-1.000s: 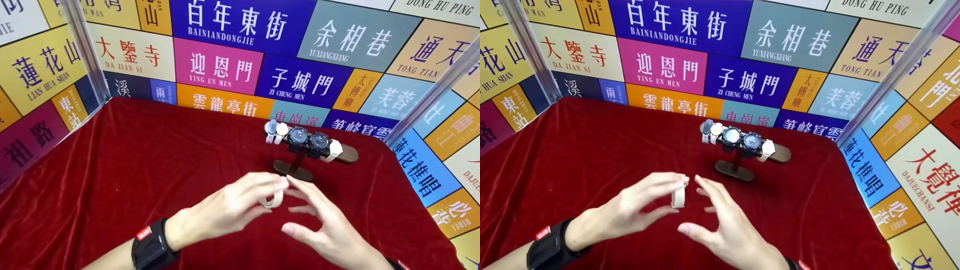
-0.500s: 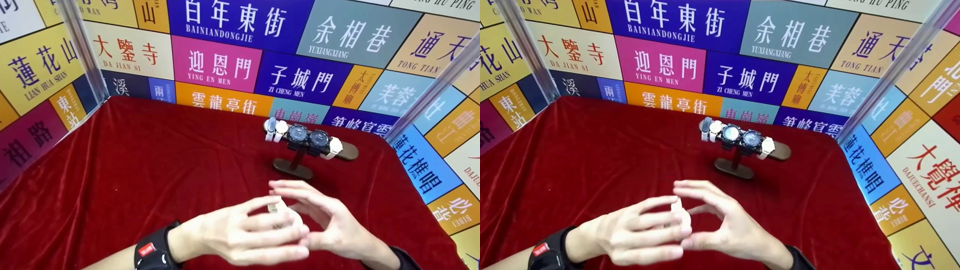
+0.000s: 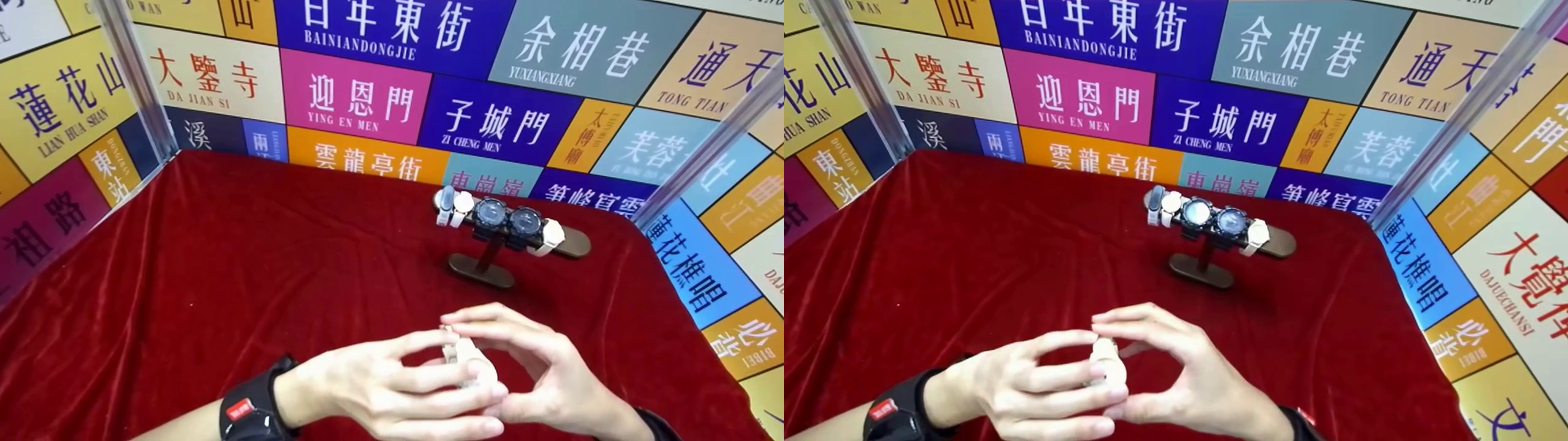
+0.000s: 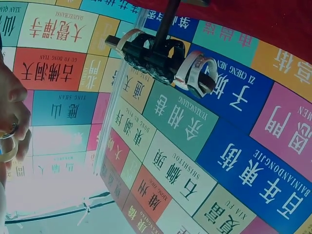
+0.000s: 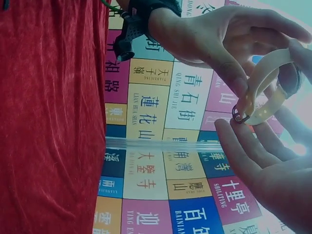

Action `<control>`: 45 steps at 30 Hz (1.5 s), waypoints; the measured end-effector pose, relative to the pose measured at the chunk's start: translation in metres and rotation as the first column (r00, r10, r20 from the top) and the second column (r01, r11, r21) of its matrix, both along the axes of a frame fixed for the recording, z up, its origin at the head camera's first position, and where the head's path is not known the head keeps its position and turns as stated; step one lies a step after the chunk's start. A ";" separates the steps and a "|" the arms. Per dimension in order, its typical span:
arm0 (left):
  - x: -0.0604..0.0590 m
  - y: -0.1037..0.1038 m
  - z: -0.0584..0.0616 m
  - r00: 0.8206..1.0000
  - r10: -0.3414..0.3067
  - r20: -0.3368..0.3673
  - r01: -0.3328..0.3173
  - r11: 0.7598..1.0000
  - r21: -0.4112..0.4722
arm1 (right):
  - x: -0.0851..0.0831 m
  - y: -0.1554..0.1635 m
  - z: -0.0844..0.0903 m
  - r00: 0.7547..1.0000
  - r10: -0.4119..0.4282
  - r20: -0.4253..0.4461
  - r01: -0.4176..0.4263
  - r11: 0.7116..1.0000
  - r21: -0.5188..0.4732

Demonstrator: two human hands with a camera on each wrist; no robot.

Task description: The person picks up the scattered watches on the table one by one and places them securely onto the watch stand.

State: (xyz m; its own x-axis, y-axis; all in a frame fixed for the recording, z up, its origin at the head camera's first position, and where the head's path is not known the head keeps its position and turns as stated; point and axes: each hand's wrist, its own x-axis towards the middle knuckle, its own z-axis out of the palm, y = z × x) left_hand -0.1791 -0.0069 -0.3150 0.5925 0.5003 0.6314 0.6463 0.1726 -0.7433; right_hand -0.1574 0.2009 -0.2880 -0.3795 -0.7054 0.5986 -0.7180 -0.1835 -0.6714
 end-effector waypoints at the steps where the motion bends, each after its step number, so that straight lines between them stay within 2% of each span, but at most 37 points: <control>1: 0.000 0.001 -0.001 1.000 -0.002 0.003 0.002 1.000 0.003 | 0.001 -0.001 0.000 1.000 -0.010 -0.016 0.009 1.000 -0.014; 6: -0.002 0.002 -0.004 0.998 -0.006 0.059 0.005 1.000 0.024 | 0.002 -0.008 0.000 0.986 -0.080 -0.143 0.063 0.991 -0.122; 11: -0.001 0.001 -0.005 0.982 0.020 0.187 -0.023 1.000 0.011 | 0.000 -0.012 -0.003 0.965 -0.145 -0.219 0.093 0.969 -0.230; 19: 0.003 0.001 -0.014 0.926 0.064 0.373 -0.050 0.998 -0.048 | -0.002 -0.009 -0.011 0.955 -0.227 -0.189 0.171 0.947 -0.273; 22: 0.004 0.003 -0.014 0.885 0.021 0.465 -0.013 1.000 -0.020 | -0.002 -0.007 -0.012 0.952 -0.259 -0.162 0.209 0.940 -0.271; 24: 0.006 0.005 -0.013 0.831 -0.013 0.556 0.008 1.000 0.010 | -0.002 -0.006 -0.013 0.945 -0.289 -0.151 0.242 0.932 -0.270; 25: 0.007 0.005 -0.012 0.793 -0.028 0.609 0.014 1.000 0.028 | -0.002 -0.005 -0.012 0.942 -0.304 -0.141 0.259 0.927 -0.270; 27: 0.010 0.007 -0.011 0.701 -0.048 0.712 -0.004 0.997 0.072 | -0.003 -0.004 -0.012 0.932 -0.341 -0.121 0.299 0.914 -0.272; 29: 0.012 0.009 -0.011 0.590 -0.047 0.806 -0.066 0.992 0.106 | -0.002 -0.003 -0.011 0.917 -0.387 -0.097 0.349 0.895 -0.277; 31: 0.014 0.012 -0.012 0.493 -0.055 0.869 -0.141 0.980 0.142 | -0.001 -0.003 -0.010 0.893 -0.444 -0.069 0.410 0.868 -0.280; 32: 0.015 0.014 -0.012 0.457 -0.056 0.888 -0.181 0.971 0.155 | -0.001 -0.003 -0.010 0.879 -0.474 -0.057 0.441 0.852 -0.281; 33: 0.016 0.016 -0.013 0.433 -0.052 0.900 -0.223 0.961 0.162 | 0.000 -0.004 -0.009 0.863 -0.503 -0.045 0.472 0.836 -0.282; 34: 0.017 0.018 -0.014 0.425 -0.042 0.904 -0.262 0.950 0.168 | 0.001 -0.005 -0.009 0.845 -0.534 -0.035 0.505 0.816 -0.281; 35: 0.017 0.020 -0.014 0.429 -0.033 0.902 -0.296 0.939 0.175 | 0.001 -0.005 -0.009 0.829 -0.559 -0.023 0.531 0.798 -0.284; 36: 0.018 0.022 -0.014 0.447 -0.017 0.895 -0.329 0.926 0.182 | 0.002 -0.006 -0.008 0.813 -0.582 -0.012 0.555 0.780 -0.288; 38: 0.019 0.026 -0.014 0.493 0.021 0.870 -0.388 0.900 0.198 | 0.003 -0.008 -0.008 0.782 -0.623 0.007 0.595 0.745 -0.301; 41: 0.020 0.031 -0.013 0.557 0.063 0.828 -0.446 0.864 0.234 | 0.004 -0.011 -0.007 0.733 -0.680 0.031 0.654 0.691 -0.308; 43: 0.020 0.034 -0.011 0.581 0.081 0.810 -0.466 0.849 0.249 | 0.005 -0.014 -0.007 0.701 -0.712 0.038 0.687 0.660 -0.305; 45: 0.020 0.036 -0.010 0.597 0.088 0.798 -0.464 0.849 0.254 | 0.006 -0.016 -0.006 0.681 -0.731 0.039 0.707 0.642 -0.297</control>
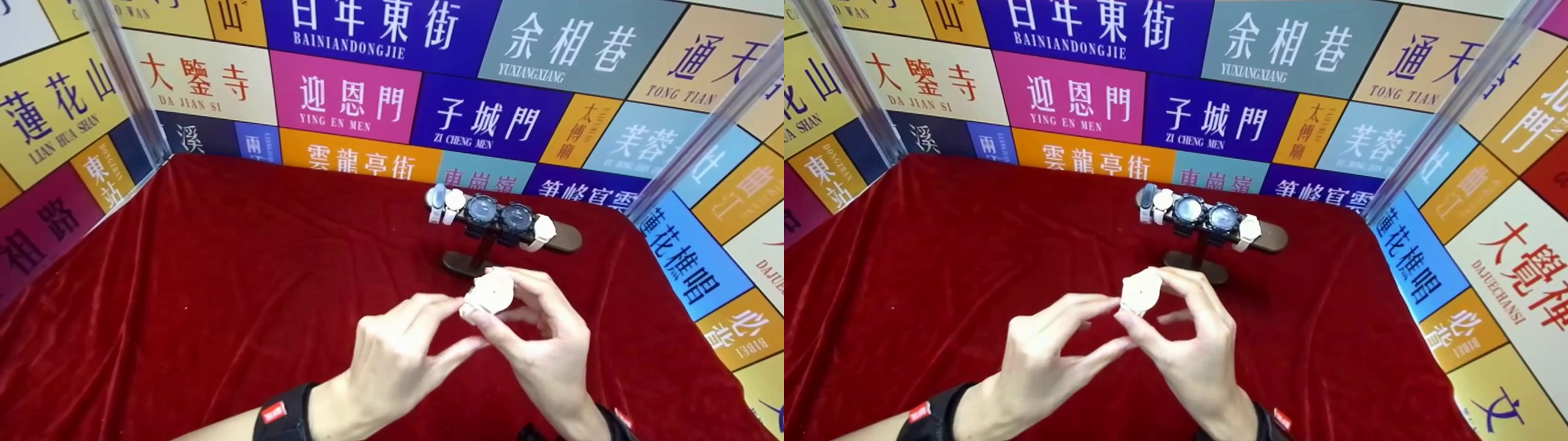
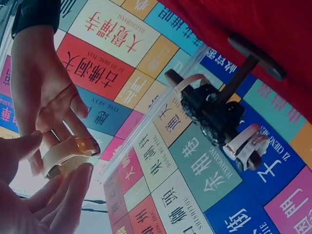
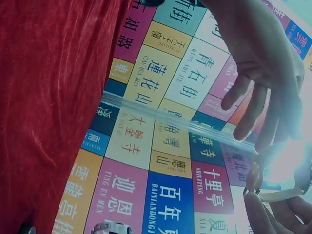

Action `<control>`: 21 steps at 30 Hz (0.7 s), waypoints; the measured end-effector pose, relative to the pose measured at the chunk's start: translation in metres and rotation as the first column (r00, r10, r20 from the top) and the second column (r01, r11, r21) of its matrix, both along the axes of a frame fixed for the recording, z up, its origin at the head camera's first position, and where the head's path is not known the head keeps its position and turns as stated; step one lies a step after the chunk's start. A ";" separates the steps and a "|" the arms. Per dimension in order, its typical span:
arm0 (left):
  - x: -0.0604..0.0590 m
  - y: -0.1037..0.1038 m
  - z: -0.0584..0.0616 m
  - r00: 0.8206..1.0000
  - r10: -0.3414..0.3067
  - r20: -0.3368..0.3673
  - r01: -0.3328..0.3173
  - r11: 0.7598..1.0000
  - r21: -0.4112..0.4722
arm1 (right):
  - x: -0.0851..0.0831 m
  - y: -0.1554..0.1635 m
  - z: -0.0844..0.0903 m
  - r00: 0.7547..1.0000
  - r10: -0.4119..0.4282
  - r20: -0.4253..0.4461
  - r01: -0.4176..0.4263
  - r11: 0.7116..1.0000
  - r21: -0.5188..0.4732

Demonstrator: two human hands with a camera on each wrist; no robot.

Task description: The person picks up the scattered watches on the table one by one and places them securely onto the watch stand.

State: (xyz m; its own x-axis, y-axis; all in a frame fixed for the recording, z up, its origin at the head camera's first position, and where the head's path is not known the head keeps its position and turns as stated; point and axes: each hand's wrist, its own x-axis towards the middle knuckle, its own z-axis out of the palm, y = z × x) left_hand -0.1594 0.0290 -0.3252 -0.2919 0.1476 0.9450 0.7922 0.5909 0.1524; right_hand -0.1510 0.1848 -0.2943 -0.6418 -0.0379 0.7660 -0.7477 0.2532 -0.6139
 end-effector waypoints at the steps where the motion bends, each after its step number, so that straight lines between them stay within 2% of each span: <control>1: -0.001 0.000 0.000 1.000 -0.005 -0.005 0.005 1.000 -0.006 | 0.000 -0.001 0.000 1.000 -0.007 0.000 0.007 1.000 0.005; 5: -0.004 -0.002 -0.001 0.998 -0.062 -0.005 0.062 0.998 -0.019 | 0.000 -0.005 -0.001 1.000 -0.016 -0.009 0.016 0.999 0.037; 14: -0.010 -0.009 -0.005 0.984 -0.175 0.023 0.174 0.985 0.013 | -0.002 -0.006 -0.001 1.000 -0.010 0.013 0.009 0.995 0.098; 18: -0.014 -0.015 -0.001 0.968 -0.245 0.046 0.245 0.969 0.011 | -0.003 -0.002 0.004 0.999 0.017 0.033 -0.022 0.989 0.146; 21: -0.019 -0.023 0.005 0.940 -0.328 0.094 0.330 0.944 -0.004 | -0.005 0.004 0.009 0.998 0.064 0.027 -0.069 0.974 0.217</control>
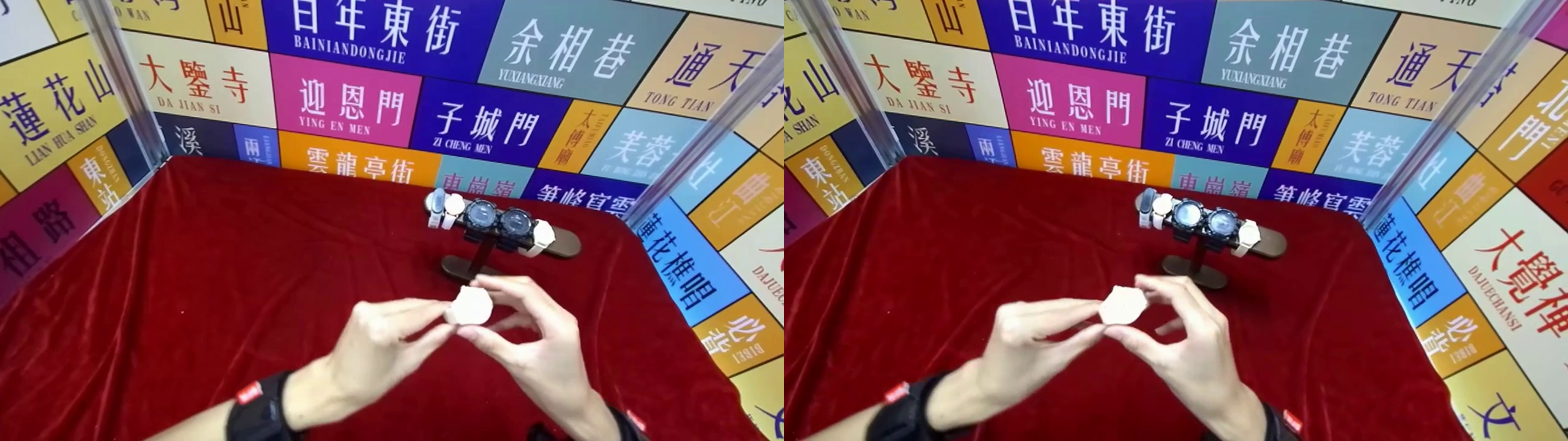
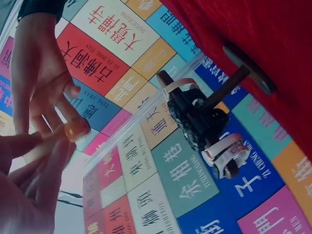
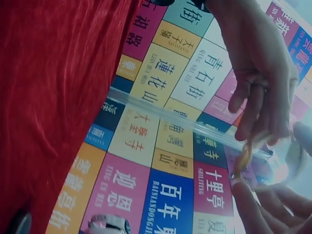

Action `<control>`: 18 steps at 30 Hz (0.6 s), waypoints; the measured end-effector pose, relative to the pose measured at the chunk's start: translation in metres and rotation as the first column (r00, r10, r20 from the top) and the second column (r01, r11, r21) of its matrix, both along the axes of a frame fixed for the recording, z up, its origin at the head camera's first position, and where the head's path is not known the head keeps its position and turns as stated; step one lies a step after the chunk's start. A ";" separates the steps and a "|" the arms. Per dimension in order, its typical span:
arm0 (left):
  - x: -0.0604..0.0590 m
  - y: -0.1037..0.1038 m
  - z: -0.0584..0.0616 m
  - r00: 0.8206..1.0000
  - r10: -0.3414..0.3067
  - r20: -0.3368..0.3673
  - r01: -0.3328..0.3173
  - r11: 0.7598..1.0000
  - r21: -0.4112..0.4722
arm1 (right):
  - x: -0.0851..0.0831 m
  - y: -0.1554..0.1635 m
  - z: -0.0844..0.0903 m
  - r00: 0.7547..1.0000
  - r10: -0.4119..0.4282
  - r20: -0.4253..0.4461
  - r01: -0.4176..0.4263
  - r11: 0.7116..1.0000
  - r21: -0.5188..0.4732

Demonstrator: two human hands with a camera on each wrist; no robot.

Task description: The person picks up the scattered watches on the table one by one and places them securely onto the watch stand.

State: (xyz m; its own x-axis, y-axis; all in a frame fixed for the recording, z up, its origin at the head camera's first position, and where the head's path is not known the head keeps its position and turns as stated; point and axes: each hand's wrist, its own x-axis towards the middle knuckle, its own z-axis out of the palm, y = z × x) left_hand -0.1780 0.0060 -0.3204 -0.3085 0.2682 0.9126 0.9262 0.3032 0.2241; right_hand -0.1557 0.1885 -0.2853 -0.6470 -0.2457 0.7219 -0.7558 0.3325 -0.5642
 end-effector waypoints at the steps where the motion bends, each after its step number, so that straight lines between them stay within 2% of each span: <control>1: -0.002 -0.003 0.003 0.999 -0.036 0.025 0.036 0.999 -0.015 | 0.000 0.002 0.002 1.000 0.024 -0.008 -0.023 0.999 0.027; 4: -0.009 -0.012 0.013 0.978 -0.153 0.142 0.162 0.985 -0.056 | -0.002 0.008 0.005 0.993 0.102 -0.060 -0.095 0.990 0.107; 7: -0.017 -0.019 0.024 0.937 -0.227 0.265 0.261 0.960 -0.100 | -0.002 0.014 0.008 0.988 0.134 -0.081 -0.121 0.981 0.149; 9: -0.022 -0.021 0.030 0.911 -0.251 0.328 0.303 0.945 -0.120 | -0.002 0.017 0.008 0.989 0.122 -0.078 -0.109 0.981 0.162; 14: -0.030 -0.018 0.032 0.866 -0.266 0.423 0.351 0.926 -0.137 | 0.002 0.018 0.011 0.999 0.040 -0.024 -0.036 0.986 0.166; 18: -0.034 -0.013 0.027 0.845 -0.276 0.458 0.369 0.921 -0.126 | 0.006 0.016 0.007 0.999 -0.015 0.034 0.010 0.990 0.139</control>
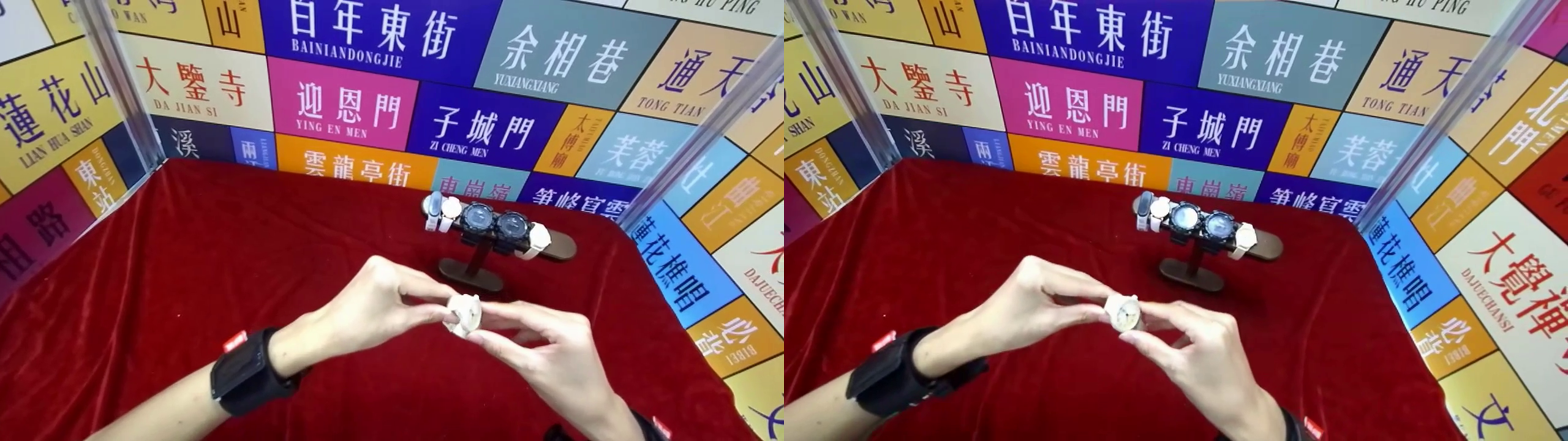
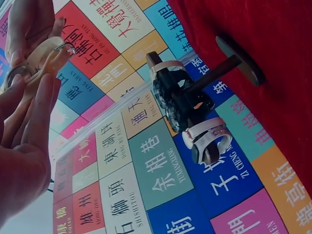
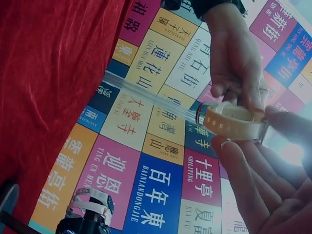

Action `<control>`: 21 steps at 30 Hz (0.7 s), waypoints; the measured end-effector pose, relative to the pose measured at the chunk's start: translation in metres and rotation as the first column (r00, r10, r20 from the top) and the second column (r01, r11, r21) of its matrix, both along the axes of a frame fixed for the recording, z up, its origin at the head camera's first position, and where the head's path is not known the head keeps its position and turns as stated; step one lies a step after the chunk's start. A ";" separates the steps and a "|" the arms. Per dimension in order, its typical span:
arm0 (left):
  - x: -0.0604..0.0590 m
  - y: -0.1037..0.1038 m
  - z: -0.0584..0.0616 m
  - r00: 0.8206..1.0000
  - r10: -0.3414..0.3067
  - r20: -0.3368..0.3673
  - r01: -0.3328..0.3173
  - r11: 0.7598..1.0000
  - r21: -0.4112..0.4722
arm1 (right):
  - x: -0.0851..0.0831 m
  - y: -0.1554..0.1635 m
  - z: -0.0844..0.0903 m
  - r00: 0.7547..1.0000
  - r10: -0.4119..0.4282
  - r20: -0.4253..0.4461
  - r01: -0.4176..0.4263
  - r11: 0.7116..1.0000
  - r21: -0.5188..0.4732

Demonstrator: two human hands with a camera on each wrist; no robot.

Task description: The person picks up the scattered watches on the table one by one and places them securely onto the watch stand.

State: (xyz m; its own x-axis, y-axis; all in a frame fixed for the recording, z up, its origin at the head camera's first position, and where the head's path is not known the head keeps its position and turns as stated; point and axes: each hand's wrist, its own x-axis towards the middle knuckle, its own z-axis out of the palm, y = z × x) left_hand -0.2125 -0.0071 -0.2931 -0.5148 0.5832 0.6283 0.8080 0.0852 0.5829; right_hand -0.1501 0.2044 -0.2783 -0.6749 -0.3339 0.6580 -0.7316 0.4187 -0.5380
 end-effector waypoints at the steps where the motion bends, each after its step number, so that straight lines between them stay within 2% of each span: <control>1: -0.001 0.001 -0.001 1.000 -0.002 0.013 0.002 1.000 0.000 | 0.000 0.000 -0.002 1.000 -0.007 0.006 0.007 1.000 -0.009; 8: -0.006 0.006 -0.004 0.998 -0.005 0.058 0.005 1.000 -0.001 | -0.001 0.001 -0.010 0.996 -0.084 -0.017 0.084 0.996 -0.020; 14: -0.010 0.007 -0.006 0.998 -0.011 0.064 0.011 1.000 -0.001 | -0.006 0.007 -0.020 0.994 -0.104 -0.018 0.103 0.994 -0.035; 18: -0.019 0.008 -0.014 0.996 -0.006 0.084 0.005 1.000 0.004 | -0.013 0.016 -0.029 0.988 -0.153 -0.023 0.153 0.988 -0.026; 21: -0.032 0.010 -0.022 0.995 0.008 0.100 -0.011 1.000 0.028 | -0.020 0.024 -0.034 0.970 -0.245 -0.005 0.245 0.970 -0.002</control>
